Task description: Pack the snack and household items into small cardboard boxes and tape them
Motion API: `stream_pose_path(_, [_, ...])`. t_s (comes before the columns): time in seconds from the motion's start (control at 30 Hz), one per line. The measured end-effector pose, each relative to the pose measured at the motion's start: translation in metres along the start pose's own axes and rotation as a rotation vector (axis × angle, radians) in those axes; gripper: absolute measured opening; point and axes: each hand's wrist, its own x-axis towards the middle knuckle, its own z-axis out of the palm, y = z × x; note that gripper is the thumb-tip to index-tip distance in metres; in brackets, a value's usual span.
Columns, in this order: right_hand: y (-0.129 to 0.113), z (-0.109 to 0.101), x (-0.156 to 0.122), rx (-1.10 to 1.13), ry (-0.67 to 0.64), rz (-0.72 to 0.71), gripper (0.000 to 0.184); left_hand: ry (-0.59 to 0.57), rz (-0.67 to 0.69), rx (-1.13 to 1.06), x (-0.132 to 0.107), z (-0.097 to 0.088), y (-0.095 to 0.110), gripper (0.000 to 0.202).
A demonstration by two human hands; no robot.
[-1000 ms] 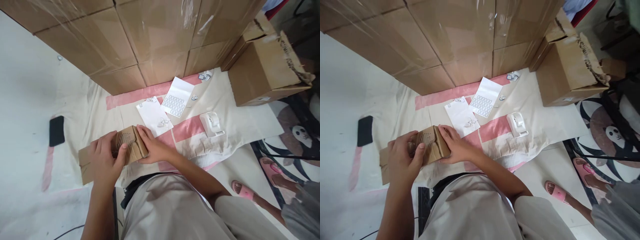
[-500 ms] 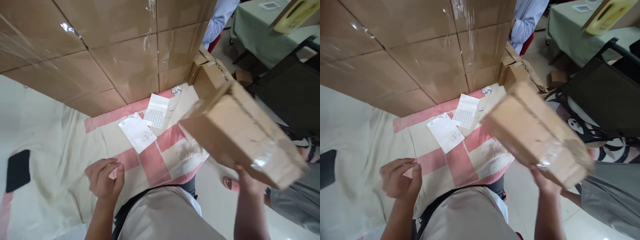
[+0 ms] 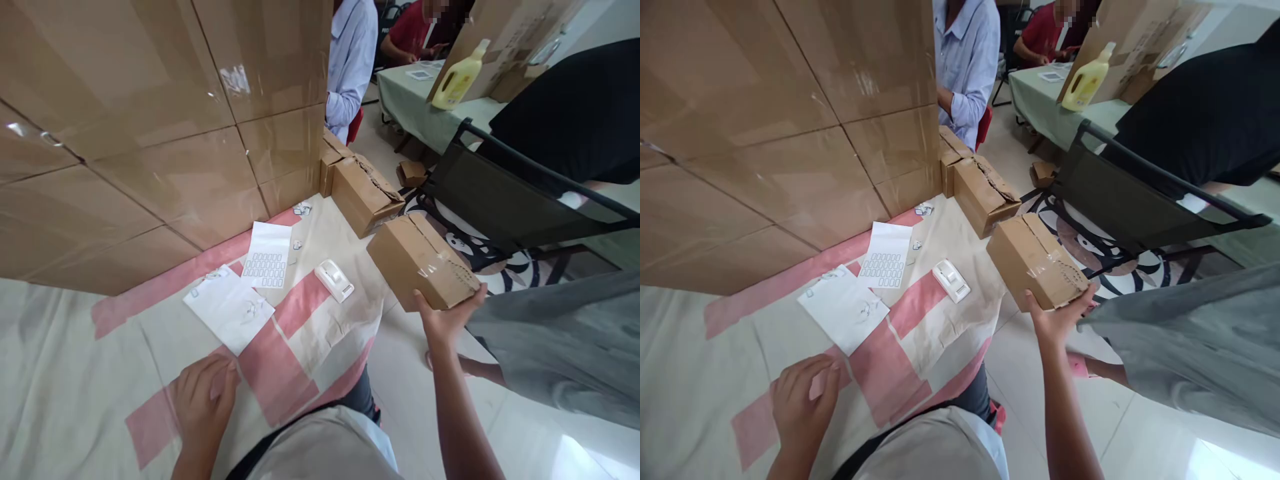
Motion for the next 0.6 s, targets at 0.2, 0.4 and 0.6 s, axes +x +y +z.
stream_pose_path(0.2, [-0.003, 0.025, 0.01, 0.043, -0.032, -0.049, 0.143, -0.049, -0.059, 0.003, -0.018, 0.003, -0.012, 0.01])
stream_pose_path(0.4, [-0.003, 0.034, 0.017, 0.012, -0.082, -0.068, 0.141, -0.131, -0.129, 0.001, -0.026, 0.007, -0.017, 0.002])
stream_pose_path(0.6, [-0.018, 0.056, 0.037, -0.008, -0.131, -0.059, 0.144, -0.203, -0.172, -0.073, -0.028, 0.015, -0.019, 0.004])
